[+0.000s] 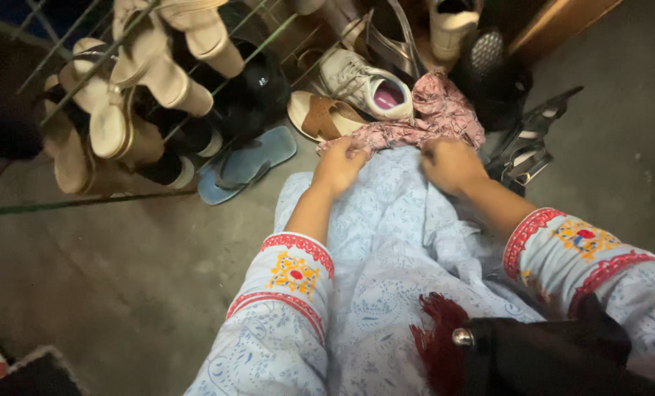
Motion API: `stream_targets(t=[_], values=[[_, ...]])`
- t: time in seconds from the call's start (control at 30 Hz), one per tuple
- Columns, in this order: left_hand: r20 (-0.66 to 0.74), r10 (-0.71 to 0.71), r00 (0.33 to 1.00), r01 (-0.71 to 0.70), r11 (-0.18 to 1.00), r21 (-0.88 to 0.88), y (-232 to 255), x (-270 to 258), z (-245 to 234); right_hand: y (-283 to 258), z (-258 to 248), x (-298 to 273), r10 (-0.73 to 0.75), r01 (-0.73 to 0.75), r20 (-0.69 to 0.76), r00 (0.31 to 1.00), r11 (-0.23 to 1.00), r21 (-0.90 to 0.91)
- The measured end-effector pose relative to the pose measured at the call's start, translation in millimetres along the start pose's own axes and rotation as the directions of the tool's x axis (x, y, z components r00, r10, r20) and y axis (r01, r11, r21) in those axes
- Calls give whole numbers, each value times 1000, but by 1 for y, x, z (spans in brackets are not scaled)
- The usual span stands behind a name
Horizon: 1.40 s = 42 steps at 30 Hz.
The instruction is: The person picks up various shoes and sandals from the floor and a wire rack, wipes them with a cloth, and places them back on the rack. The person handles black sandals, beige sandals, and blue flip-flops, arranging them on the shelves.
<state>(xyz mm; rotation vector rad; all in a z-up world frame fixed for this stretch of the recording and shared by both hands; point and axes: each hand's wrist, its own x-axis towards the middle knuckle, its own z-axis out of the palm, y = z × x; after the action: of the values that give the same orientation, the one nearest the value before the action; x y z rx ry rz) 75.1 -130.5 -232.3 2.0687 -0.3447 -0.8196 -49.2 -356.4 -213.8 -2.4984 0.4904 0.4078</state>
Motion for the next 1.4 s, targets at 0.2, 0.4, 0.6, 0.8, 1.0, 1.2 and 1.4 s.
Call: stream_targets(t=[0.2, 0.4, 0.6, 0.8, 1.0, 1.2, 1.4], values=[[87, -41, 995, 24, 982, 187, 35, 31, 19, 71, 17, 7, 244, -239, 0, 970, 952, -192], [143, 42, 989, -64, 986, 153, 51, 61, 42, 110, 41, 21, 375, -301, 226, 899, 904, -302], [162, -14, 987, -6, 992, 124, 48, 66, 49, 124, 70, 21, 409, -278, 258, 875, 863, -422], [180, -4, 984, -18, 993, 119, 45, 63, 48, 142, 76, 23, 344, -251, 217, 914, 897, -365], [186, -34, 982, 10, 992, 127, 48, 63, 46, 136, 71, 32, 422, -263, 293, 858, 850, -456], [160, -29, 987, 4, 987, 158, 52, 62, 43, 133, 61, 10, 380, -335, 23, 925, 839, -429], [152, 61, 987, -82, 987, 137, 67, 59, 45, 167, 74, 10, 340, -351, -88, 936, 917, -191]])
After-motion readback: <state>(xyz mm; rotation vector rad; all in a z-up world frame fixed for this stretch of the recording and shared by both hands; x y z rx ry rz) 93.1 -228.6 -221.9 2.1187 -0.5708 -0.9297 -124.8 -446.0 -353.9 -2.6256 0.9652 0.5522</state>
